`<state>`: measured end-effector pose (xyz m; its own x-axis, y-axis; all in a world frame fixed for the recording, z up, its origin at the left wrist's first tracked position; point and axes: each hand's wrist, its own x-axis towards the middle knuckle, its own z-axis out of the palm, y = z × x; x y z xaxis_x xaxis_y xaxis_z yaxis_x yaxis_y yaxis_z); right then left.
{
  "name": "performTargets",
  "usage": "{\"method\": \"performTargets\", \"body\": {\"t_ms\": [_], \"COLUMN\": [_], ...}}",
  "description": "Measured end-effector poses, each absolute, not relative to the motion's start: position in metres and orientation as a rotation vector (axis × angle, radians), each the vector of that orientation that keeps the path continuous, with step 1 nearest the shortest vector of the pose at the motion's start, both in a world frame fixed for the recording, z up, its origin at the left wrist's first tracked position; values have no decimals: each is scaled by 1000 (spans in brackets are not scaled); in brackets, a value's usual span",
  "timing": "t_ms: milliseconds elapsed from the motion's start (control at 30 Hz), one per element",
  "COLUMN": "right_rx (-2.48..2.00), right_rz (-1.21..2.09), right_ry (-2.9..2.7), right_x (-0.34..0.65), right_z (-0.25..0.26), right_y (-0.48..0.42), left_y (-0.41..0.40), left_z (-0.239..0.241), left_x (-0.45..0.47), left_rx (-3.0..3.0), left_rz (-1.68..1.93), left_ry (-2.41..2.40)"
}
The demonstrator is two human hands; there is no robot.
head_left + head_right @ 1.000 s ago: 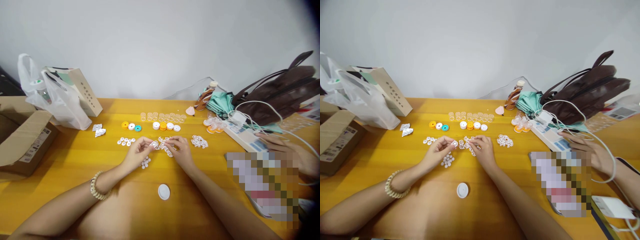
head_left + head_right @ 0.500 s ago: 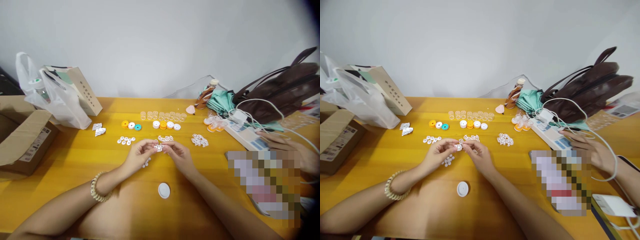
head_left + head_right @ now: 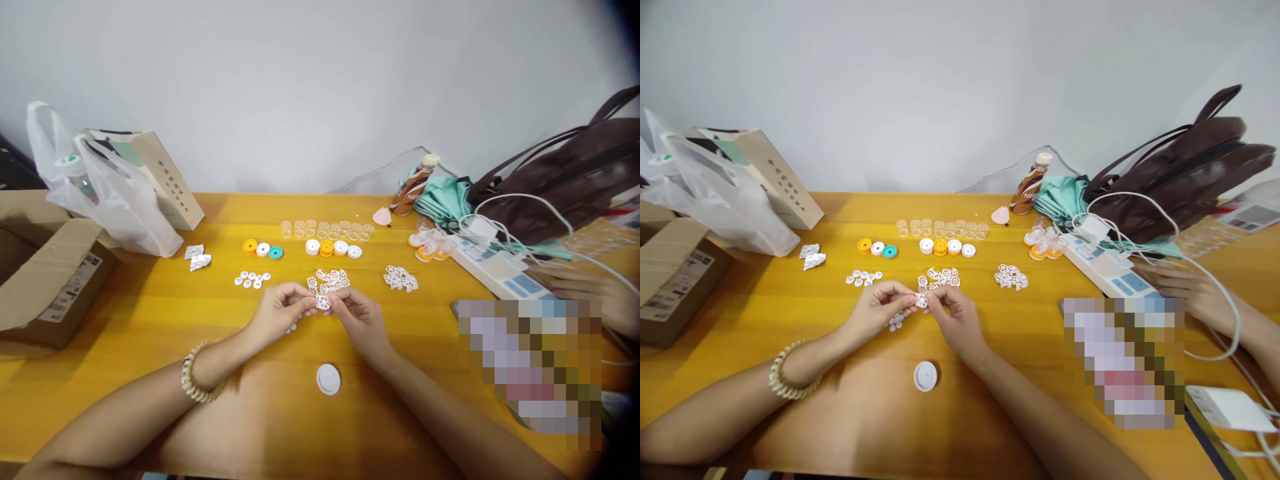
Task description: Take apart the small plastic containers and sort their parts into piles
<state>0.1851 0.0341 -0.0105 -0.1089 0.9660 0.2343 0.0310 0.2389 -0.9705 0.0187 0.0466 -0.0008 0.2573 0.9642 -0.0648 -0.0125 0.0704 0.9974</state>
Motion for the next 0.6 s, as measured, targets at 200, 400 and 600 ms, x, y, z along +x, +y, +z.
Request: {"method": "performTargets", "body": {"t_ms": [200,400,600], "right_rx": [-1013,-980,-944], "right_rz": [1190,1242,1238], "right_ry": [-1307,-1256,-1269], "right_x": [182,181,178], "right_z": [-10,-12,-17], "right_y": [36,37,38], "left_y": [46,46,48], "left_z": [-2,-2,-4], "left_x": [20,19,19], "left_rx": [1172,1074,873], "left_rz": [956,916,863], "left_ry": [1042,975,850]}}
